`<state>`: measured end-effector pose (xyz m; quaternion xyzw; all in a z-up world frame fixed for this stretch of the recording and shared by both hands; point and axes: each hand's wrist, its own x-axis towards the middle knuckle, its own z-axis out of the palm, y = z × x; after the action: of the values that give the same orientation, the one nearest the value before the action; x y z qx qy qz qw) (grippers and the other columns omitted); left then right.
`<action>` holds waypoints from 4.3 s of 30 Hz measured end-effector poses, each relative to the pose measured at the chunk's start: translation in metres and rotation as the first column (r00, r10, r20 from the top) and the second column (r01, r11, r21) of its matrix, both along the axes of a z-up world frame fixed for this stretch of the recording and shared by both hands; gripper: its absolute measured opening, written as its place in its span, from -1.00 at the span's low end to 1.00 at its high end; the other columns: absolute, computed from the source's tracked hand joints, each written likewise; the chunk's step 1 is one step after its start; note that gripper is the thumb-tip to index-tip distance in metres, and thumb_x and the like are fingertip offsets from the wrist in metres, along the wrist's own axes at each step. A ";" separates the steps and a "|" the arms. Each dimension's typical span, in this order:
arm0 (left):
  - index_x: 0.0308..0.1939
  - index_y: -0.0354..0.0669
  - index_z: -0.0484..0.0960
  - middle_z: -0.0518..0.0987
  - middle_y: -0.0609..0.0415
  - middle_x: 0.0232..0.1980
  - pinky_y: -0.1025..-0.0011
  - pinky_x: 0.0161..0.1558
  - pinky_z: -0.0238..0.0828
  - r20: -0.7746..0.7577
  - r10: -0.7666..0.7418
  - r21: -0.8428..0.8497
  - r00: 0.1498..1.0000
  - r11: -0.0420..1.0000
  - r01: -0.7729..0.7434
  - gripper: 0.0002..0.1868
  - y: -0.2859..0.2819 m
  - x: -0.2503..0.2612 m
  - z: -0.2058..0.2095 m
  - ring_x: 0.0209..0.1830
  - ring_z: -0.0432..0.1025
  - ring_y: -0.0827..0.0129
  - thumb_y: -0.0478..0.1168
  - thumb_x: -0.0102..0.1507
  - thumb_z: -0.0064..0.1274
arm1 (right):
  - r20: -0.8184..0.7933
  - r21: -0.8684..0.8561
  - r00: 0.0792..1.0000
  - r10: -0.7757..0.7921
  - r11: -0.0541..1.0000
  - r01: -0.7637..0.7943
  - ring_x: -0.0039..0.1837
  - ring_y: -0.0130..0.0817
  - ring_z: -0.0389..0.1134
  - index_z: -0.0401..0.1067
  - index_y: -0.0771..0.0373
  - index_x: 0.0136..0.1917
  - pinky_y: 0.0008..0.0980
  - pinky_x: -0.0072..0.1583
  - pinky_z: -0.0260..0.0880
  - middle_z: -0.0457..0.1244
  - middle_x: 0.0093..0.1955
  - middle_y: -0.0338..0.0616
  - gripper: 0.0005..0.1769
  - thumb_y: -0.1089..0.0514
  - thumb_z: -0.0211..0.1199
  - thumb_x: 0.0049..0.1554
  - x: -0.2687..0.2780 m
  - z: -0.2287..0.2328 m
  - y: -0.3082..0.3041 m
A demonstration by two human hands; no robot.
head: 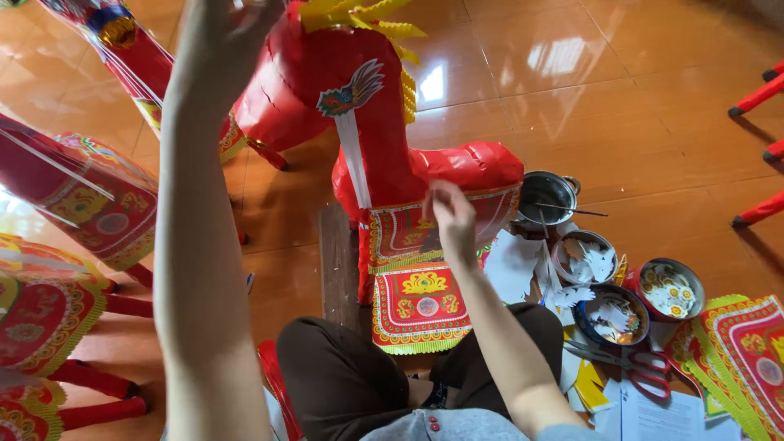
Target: Decorating traditional red paper horse figures by applying glue and attaching paper ornaments.
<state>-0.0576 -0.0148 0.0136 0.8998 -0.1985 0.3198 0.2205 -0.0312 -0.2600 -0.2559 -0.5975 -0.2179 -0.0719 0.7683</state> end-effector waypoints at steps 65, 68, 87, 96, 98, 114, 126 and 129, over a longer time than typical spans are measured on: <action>0.45 -0.15 0.15 0.13 -0.32 0.41 0.01 0.49 -0.21 -0.486 0.325 -0.715 0.812 0.387 -0.582 0.08 0.061 -0.089 -0.629 0.47 -0.01 -0.15 -0.26 -0.07 0.45 | -0.305 -0.316 0.950 0.066 0.934 -0.167 0.19 -0.15 0.29 0.36 0.32 0.20 -0.16 0.28 0.28 0.29 0.08 -0.05 -0.27 0.32 0.58 -0.23 0.028 -0.105 0.035; -0.08 -0.17 0.62 0.60 -0.21 -0.14 0.04 0.07 0.37 -0.588 0.223 -0.514 0.777 0.639 -0.572 -0.47 0.064 -0.076 -0.711 -0.04 0.46 -0.16 -0.12 -0.09 0.37 | -0.273 -0.282 0.960 -0.056 0.959 -0.024 0.13 -0.23 0.26 0.40 0.34 0.12 -0.24 0.22 0.30 0.24 -0.01 -0.11 -0.46 0.36 0.50 -0.13 0.057 -0.152 0.017; -0.21 -0.20 0.60 0.61 -0.17 -0.31 0.07 -0.24 0.34 -0.672 0.347 -0.254 0.655 0.722 -0.643 -0.61 0.073 -0.053 -0.712 -0.24 0.47 -0.14 -0.04 0.01 0.26 | -0.139 -0.646 0.973 -0.187 0.761 0.054 -0.28 -0.51 -0.03 0.14 0.19 0.20 -0.39 -0.29 -0.04 0.05 -0.36 -0.26 -0.61 0.33 0.13 0.14 0.076 -0.141 0.029; -0.38 -0.21 0.67 0.64 -0.12 -0.39 0.15 -0.13 0.48 -0.649 0.375 -0.201 0.662 0.755 -0.624 -0.50 0.070 -0.063 -0.688 -0.28 0.54 -0.02 0.08 -0.19 0.42 | -0.168 -0.977 0.983 -0.073 -0.119 -0.176 0.38 0.31 0.12 0.00 0.09 0.56 0.36 0.22 0.20 0.05 0.46 0.17 -0.10 0.09 0.34 0.05 0.138 -0.212 -0.089; -0.39 -0.27 0.67 0.61 -0.21 -0.41 0.12 -0.17 0.46 -0.616 0.432 -0.118 0.658 0.776 -0.620 -0.46 0.073 -0.062 -0.677 -0.30 0.51 -0.12 0.12 -0.17 0.40 | 0.132 -0.913 0.981 -0.139 -0.404 0.066 0.18 0.14 0.33 0.45 -0.12 0.26 0.15 -0.01 0.36 0.27 0.22 -0.05 -0.46 -0.07 0.39 -0.01 0.198 -0.296 -0.147; -0.41 -0.31 0.74 0.64 -0.21 -0.36 0.21 -0.10 0.47 -0.796 0.448 0.083 0.407 0.747 -0.659 -0.34 0.066 -0.056 -0.671 -0.20 0.54 -0.03 0.27 -0.17 0.32 | 0.163 -0.943 0.878 -0.449 -0.332 0.006 0.02 0.26 0.38 0.61 0.16 0.01 0.20 -0.10 0.42 0.22 0.11 0.16 -0.65 0.14 -0.01 0.19 0.184 -0.262 -0.209; 0.12 0.09 0.43 0.60 0.07 0.09 0.20 0.03 0.34 -0.892 0.312 -0.062 0.328 0.633 -0.771 -0.36 0.067 -0.094 -0.640 0.10 0.48 0.14 0.09 -0.01 0.19 | -0.823 -0.281 0.532 -0.200 0.957 -0.075 -0.37 -0.48 0.08 0.48 0.18 -0.04 -0.57 -0.45 -0.13 0.11 -0.38 -0.25 -0.80 0.13 0.05 0.18 0.188 -0.377 -0.213; 0.22 0.15 0.44 0.64 0.10 0.10 0.45 0.12 0.36 -0.913 0.156 -0.243 0.377 0.534 -0.810 -0.27 0.069 -0.099 -0.649 0.07 0.54 0.38 -0.06 -0.04 0.30 | -0.776 -0.430 0.491 -0.397 0.902 0.050 -0.48 -0.58 0.02 0.50 0.17 -0.09 -0.59 -0.49 -0.19 0.15 -0.42 -0.34 -0.61 -0.04 -0.08 0.29 0.190 -0.382 -0.194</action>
<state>-0.1565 0.0547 -0.6359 0.8037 0.3571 -0.0284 0.4751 0.1591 -0.4545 -0.6384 -0.7055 0.2560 0.1675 0.6393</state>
